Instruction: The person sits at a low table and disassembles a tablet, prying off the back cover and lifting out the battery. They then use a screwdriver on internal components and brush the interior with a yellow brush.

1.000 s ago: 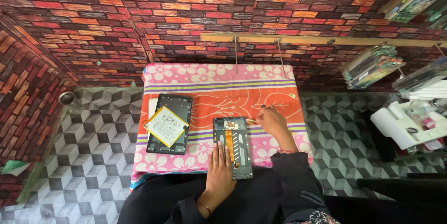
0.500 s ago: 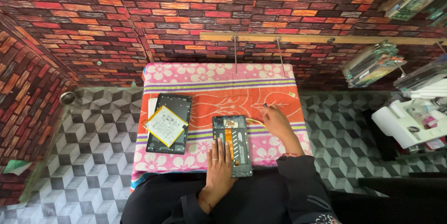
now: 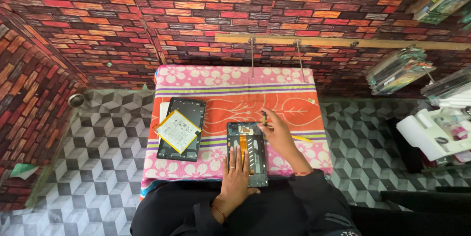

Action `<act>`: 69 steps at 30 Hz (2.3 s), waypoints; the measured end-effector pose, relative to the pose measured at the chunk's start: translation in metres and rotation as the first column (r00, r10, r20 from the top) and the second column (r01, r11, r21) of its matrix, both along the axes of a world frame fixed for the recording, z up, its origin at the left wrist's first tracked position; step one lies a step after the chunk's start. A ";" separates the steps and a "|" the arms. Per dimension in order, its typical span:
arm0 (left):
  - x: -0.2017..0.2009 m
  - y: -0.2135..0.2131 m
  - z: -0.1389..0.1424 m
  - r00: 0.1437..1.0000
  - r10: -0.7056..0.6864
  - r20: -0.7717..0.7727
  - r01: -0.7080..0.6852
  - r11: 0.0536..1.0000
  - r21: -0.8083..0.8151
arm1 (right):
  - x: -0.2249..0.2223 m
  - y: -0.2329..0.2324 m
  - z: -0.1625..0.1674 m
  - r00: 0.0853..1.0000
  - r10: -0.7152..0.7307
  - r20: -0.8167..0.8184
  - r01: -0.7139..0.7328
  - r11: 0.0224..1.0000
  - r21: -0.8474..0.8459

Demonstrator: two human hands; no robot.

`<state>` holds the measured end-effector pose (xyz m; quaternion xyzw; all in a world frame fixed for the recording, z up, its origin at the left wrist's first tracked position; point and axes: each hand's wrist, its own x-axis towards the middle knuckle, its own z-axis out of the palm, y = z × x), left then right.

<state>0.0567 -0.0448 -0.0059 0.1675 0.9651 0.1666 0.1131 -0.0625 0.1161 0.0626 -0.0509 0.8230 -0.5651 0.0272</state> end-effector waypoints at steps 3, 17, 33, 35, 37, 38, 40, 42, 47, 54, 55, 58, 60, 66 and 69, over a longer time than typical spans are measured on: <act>0.002 -0.003 0.000 1.000 0.015 0.004 -0.015 1.000 0.028 | -0.002 -0.003 -0.002 0.992 -0.052 -0.117 0.042 0.995 -0.087; 0.004 -0.007 0.002 1.000 0.016 0.012 -0.017 0.998 0.054 | -0.001 -0.011 0.007 0.978 -0.190 -0.089 0.163 0.956 -0.244; 0.003 -0.007 0.018 0.999 0.018 0.045 -0.020 0.999 0.046 | 0.008 -0.019 0.012 0.965 -0.090 -0.247 0.047 0.983 -0.176; 0.003 -0.008 0.020 0.998 0.018 0.055 -0.020 0.999 0.045 | 0.008 -0.020 0.012 0.966 -0.087 -0.245 0.049 0.986 -0.157; 0.002 -0.007 0.023 0.998 0.018 0.055 -0.021 0.999 0.041 | 0.008 -0.019 0.013 0.967 -0.086 -0.241 0.048 0.986 -0.158; 0.002 -0.007 0.023 0.999 0.019 0.050 -0.020 0.999 0.039 | 0.009 -0.018 0.013 0.967 -0.086 -0.239 0.048 0.986 -0.159; 0.002 -0.004 0.024 0.999 0.018 0.042 -0.019 0.999 0.034 | 0.010 -0.015 0.015 0.952 -0.088 -0.293 0.065 0.994 -0.086; 0.002 -0.002 0.025 0.999 0.011 0.036 -0.012 1.000 0.029 | 0.011 -0.011 0.018 0.939 -0.106 -0.326 0.102 0.994 -0.029; 0.002 0.003 0.029 0.999 0.012 0.041 -0.016 0.997 0.080 | 0.014 0.002 0.022 0.946 -0.171 -0.275 0.169 0.985 -0.032; 0.002 0.012 0.038 0.996 0.032 0.081 -0.034 0.999 0.024 | 0.015 0.017 0.041 0.933 -0.183 -0.309 0.194 0.981 0.004; 0.003 0.013 0.039 0.997 0.029 0.076 -0.031 0.999 0.019 | 0.016 0.020 0.045 0.931 -0.184 -0.315 0.199 0.980 0.015; 0.002 0.017 0.041 0.998 0.011 0.061 -0.012 1.000 0.021 | 0.019 0.031 0.048 0.921 -0.209 -0.328 0.234 0.972 0.036; 0.002 0.021 0.041 0.999 -0.014 0.051 0.012 0.999 0.048 | 0.020 0.041 0.044 0.898 -0.221 -0.381 0.245 0.969 0.016; 0.003 0.037 0.041 0.999 -0.028 -0.040 0.033 0.992 0.123 | 0.039 0.132 0.097 0.574 -0.590 -0.568 0.380 0.806 -0.453; 0.002 0.041 0.045 1.000 -0.023 0.008 0.023 0.999 0.050 | 0.117 0.231 0.167 0.138 -0.835 -0.533 0.542 0.514 -0.665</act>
